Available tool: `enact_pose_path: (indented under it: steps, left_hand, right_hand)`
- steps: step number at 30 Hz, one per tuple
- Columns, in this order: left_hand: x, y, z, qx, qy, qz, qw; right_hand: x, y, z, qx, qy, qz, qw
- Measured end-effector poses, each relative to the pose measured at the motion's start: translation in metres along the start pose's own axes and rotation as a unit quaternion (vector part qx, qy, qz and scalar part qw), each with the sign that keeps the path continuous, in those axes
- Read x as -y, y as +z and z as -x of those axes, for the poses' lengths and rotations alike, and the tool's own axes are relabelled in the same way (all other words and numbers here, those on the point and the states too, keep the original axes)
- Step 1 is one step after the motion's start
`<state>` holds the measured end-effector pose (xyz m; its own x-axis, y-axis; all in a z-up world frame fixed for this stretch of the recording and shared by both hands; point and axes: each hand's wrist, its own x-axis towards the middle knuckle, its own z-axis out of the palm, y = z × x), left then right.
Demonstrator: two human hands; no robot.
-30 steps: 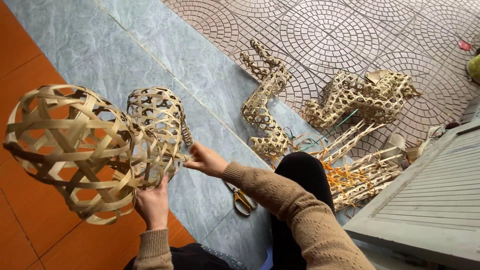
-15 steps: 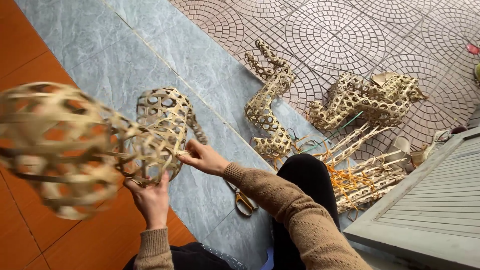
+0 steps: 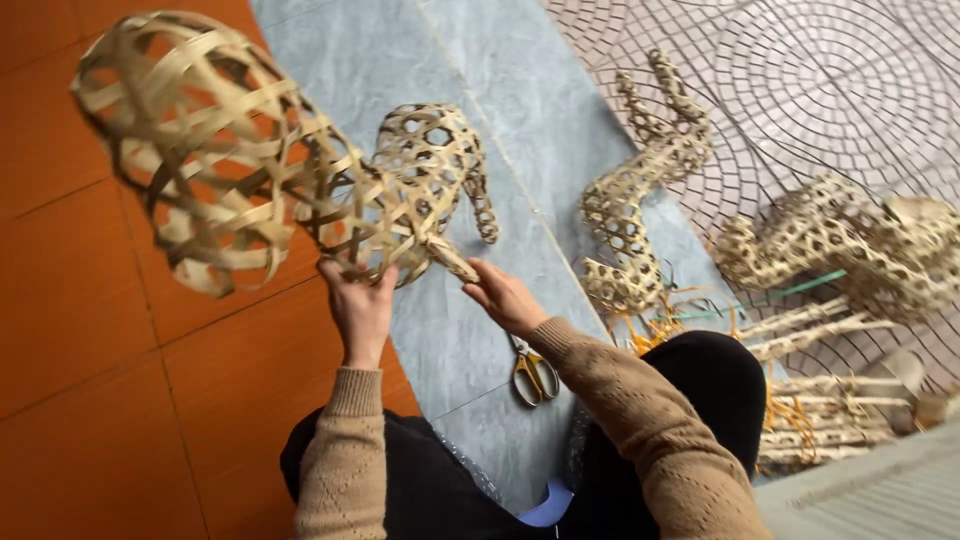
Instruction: Weaving and trimming bamboo strips to construct an animal-shaped lattice structure.
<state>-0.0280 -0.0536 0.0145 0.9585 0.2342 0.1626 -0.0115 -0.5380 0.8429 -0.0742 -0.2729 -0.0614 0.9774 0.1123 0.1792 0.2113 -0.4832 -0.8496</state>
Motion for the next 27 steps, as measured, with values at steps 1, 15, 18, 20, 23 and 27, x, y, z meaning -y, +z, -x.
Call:
enact_pose_path:
  steps: [1, 15, 18, 20, 23, 27]
  left_hand:
    - [0.002, -0.001, -0.001, 0.008, -0.002, 0.009, 1.000]
    - [-0.017, -0.011, 0.001, 0.054, 0.016, 0.043, 0.997]
    - [-0.024, -0.011, 0.008, 0.063, 0.003, 0.034, 0.997]
    - [-0.025, -0.014, 0.003, 0.081, -0.002, 0.036, 0.996]
    - [-0.027, -0.022, -0.003, 0.095, 0.017, 0.039, 0.995]
    - [-0.035, -0.030, 0.001, 0.104, 0.036, 0.023, 0.994]
  right_hand:
    - [0.005, -0.002, 0.000, -0.005, 0.007, 0.010, 1.000]
    - [0.049, -0.010, -0.021, 0.059, 0.077, 0.001, 0.995]
    - [0.046, -0.004, -0.021, 0.048, 0.081, -0.035, 0.995]
    - [0.035, 0.004, -0.023, 0.058, 0.092, -0.051, 0.993]
    - [0.024, 0.004, -0.029, 0.082, 0.038, -0.038, 0.995]
    - [0.008, 0.007, -0.031, 0.095, 0.007, -0.017, 0.995]
